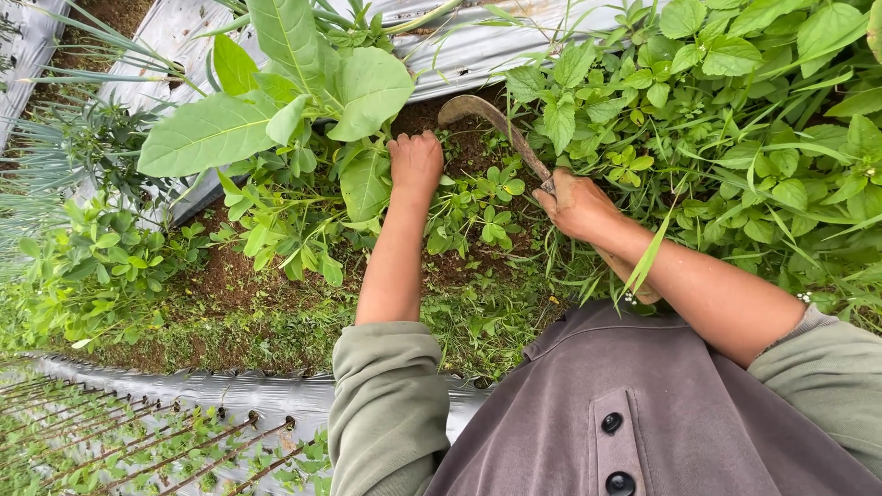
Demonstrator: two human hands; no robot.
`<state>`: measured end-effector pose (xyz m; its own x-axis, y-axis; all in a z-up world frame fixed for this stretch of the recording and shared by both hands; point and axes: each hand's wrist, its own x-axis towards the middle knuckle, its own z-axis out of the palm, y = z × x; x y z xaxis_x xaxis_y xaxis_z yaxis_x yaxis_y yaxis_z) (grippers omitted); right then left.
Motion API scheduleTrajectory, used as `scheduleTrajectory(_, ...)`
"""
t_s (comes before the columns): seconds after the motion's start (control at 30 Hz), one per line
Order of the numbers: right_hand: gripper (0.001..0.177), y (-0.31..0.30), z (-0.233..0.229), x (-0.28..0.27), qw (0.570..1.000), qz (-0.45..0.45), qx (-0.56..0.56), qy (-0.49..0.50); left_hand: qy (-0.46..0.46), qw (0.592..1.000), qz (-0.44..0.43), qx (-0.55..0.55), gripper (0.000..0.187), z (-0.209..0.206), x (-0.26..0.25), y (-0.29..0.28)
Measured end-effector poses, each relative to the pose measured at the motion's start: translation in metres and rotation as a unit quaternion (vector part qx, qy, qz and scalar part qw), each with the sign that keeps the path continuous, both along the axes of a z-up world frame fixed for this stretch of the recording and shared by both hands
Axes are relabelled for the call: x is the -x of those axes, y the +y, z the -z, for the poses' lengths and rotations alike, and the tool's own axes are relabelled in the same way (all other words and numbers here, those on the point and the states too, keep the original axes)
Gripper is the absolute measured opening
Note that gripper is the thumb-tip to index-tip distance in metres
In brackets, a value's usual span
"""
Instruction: The person uses a sickle to cut weeds at the base of plants in a garden bed. They repeatedly gather weeds with one hand and slice them with the sickle, clearing patches of soil around the crops.
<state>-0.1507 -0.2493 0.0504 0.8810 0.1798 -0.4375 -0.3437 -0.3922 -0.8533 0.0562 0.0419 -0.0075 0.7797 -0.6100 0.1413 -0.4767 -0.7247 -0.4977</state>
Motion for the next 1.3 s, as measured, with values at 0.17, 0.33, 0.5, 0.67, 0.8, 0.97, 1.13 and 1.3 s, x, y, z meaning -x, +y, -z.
scheduleTrajectory(0.17,0.051,0.015,-0.014,-0.002,0.999,-0.01,0.012,0.034,0.025,1.0,0.003,0.013,0.022,-0.009,0.003,0.004)
scheduleTrajectory(0.33,0.05,0.016,-0.015,-0.005,0.997,-0.039,0.049,0.041,0.089,0.995,-0.037,0.038,0.015,-0.025,0.001,-0.005)
scheduleTrajectory(0.5,0.05,0.013,-0.02,0.001,0.997,-0.045,0.041,0.051,0.279,0.946,-0.161,0.016,0.048,-0.05,0.004,-0.017)
scheduleTrajectory(0.67,0.046,0.016,-0.034,0.002,0.998,-0.028,0.03,0.045,0.217,0.968,-0.112,0.056,0.022,-0.026,0.0,-0.001)
scheduleTrajectory(0.8,0.047,0.006,-0.015,0.012,0.996,-0.052,0.042,0.058,0.254,0.955,-0.139,0.066,0.029,-0.034,0.003,0.002)
scheduleTrajectory(0.97,0.044,0.003,-0.028,0.026,0.995,-0.055,0.062,0.052,0.314,0.93,-0.185,0.048,0.024,-0.028,-0.001,0.015)
scheduleTrajectory(1.13,0.035,-0.015,-0.023,0.038,0.997,-0.037,0.038,0.063,0.335,0.915,-0.212,0.076,0.016,-0.041,-0.005,0.015)
scheduleTrajectory(1.3,0.029,-0.024,-0.035,0.033,1.0,-0.004,0.015,0.015,0.344,0.904,-0.241,0.082,0.046,-0.059,0.009,0.008)
